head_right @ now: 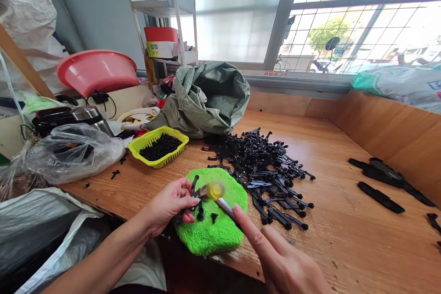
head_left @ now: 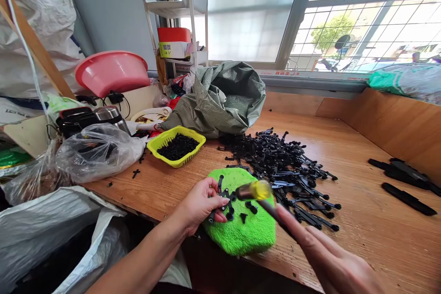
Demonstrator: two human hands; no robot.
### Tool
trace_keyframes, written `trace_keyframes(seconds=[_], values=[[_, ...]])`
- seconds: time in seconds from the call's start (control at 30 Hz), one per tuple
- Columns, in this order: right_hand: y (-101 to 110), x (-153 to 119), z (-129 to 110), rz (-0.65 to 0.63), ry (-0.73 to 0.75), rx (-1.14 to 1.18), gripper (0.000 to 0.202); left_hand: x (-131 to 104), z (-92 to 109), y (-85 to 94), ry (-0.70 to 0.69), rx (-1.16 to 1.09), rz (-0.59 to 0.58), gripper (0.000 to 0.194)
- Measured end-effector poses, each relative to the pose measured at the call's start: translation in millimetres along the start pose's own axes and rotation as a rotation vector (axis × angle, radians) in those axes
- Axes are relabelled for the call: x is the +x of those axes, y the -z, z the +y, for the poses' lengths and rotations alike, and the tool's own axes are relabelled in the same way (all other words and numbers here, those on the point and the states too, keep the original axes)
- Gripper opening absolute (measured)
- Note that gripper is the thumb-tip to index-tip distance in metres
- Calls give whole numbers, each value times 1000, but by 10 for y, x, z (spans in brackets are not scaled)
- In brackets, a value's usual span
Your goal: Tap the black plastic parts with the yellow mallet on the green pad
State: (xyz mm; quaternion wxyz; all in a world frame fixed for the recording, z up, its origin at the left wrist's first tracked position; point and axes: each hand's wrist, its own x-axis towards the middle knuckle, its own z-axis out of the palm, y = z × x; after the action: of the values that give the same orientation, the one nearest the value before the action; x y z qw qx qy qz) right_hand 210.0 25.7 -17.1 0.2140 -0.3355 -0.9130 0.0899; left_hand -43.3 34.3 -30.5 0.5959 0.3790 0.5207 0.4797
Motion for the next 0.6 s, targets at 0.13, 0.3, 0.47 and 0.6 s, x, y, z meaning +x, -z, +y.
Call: trace_keyframes(seconds=[0.13, 0.3, 0.47, 0.6], values=[[38, 44, -17, -87, 80, -101, 59, 6, -8, 7, 2, 28, 5, 42], [17, 67, -67, -31, 51, -87, 63, 4, -27, -4, 5, 22, 12, 42], [-27, 7, 12, -79, 29, 53, 57, -15, -33, -8, -11, 62, 52, 44], [24, -129, 96, 165, -215, 239, 44, -17, 9, -12, -71, 116, 51, 43]])
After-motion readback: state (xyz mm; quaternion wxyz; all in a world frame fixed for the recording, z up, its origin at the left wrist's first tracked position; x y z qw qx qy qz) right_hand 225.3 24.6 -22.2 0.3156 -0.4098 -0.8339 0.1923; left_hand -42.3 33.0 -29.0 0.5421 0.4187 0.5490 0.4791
